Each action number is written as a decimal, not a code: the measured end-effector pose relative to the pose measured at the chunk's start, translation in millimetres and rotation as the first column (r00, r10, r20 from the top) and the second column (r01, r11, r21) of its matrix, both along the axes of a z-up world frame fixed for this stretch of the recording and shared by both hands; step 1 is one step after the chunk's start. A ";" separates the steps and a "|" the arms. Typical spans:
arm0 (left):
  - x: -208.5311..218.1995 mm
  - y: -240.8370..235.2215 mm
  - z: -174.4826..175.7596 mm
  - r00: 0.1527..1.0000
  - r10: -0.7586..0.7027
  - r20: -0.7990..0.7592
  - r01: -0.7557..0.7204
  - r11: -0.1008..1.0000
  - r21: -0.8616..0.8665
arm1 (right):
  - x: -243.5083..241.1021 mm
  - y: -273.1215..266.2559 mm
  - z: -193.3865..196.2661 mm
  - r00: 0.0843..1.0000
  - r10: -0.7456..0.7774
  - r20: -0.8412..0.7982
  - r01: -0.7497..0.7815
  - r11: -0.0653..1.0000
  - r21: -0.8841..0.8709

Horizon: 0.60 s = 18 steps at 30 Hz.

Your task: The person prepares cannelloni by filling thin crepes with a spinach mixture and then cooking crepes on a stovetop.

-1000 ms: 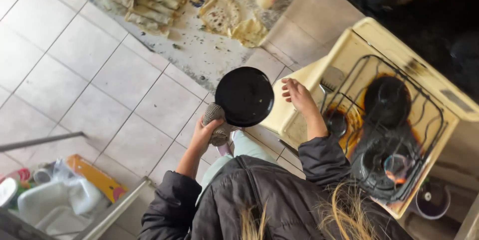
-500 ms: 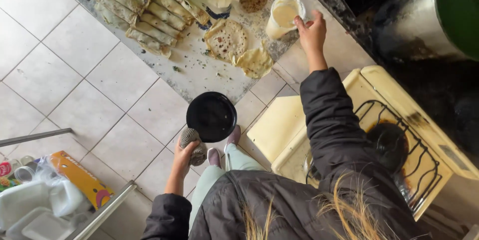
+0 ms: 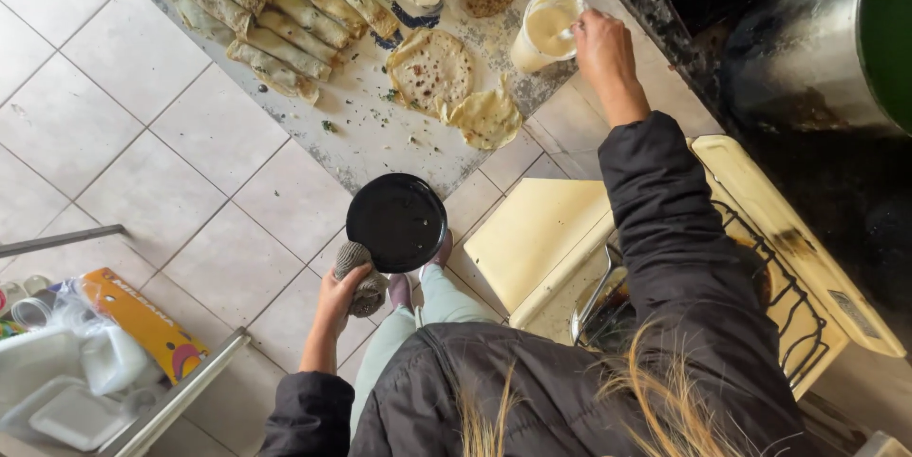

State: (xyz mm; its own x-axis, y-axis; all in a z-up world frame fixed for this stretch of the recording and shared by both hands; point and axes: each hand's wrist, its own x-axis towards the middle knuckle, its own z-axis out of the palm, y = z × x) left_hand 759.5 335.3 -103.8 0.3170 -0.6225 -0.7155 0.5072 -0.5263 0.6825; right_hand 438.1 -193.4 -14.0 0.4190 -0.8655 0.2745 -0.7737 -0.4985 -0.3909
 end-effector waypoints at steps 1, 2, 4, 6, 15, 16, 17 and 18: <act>-0.7 1.4 -1.5 1.000 -0.004 -0.015 0.003 1.000 -0.011 | 0.2 4.7 5.0 0.998 0.067 0.005 -0.067 0.998 0.016; 1.6 -5.7 -3.0 1.000 -0.001 -0.012 0.001 1.000 -0.017 | 1.2 1.6 11.0 0.998 0.070 0.008 -0.070 0.998 0.010; 1.5 -8.0 -3.1 1.000 0.006 -0.031 -0.008 0.999 -0.051 | -4.0 7.4 18.1 0.994 -0.036 0.108 0.046 0.995 -0.090; -2.6 3.3 -0.8 1.000 -0.012 -0.008 0.011 0.998 -0.061 | -8.2 9.3 8.7 0.999 -0.010 0.042 0.012 0.999 -0.040; -0.2 -20.1 7.7 1.000 -0.020 0.011 0.020 1.000 0.000 | -1.4 -12.6 7.4 0.999 0.003 -0.051 -0.006 0.998 -0.065; -3.9 -14.6 11.9 1.000 -0.011 0.002 0.011 1.000 0.017 | -4.5 -11.0 -3.1 0.986 -0.037 -0.161 0.033 0.999 -0.023; -7.6 -1.2 11.6 1.000 -0.006 0.002 0.006 1.000 0.030 | -5.4 0.4 -1.6 0.986 -0.030 -0.161 0.029 1.000 -0.009; -3.3 -6.3 5.4 1.000 -0.009 0.008 0.009 1.000 0.004 | -3.9 -1.5 6.7 1.000 -0.004 -0.031 0.003 0.999 -0.052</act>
State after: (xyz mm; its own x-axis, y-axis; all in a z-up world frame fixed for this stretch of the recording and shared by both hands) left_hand 756.2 329.1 -98.3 0.3167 -0.6225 -0.7157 0.4970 -0.5338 0.6842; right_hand 434.2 -194.8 -7.4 0.4252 -0.8519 0.3057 -0.7869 -0.5148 -0.3403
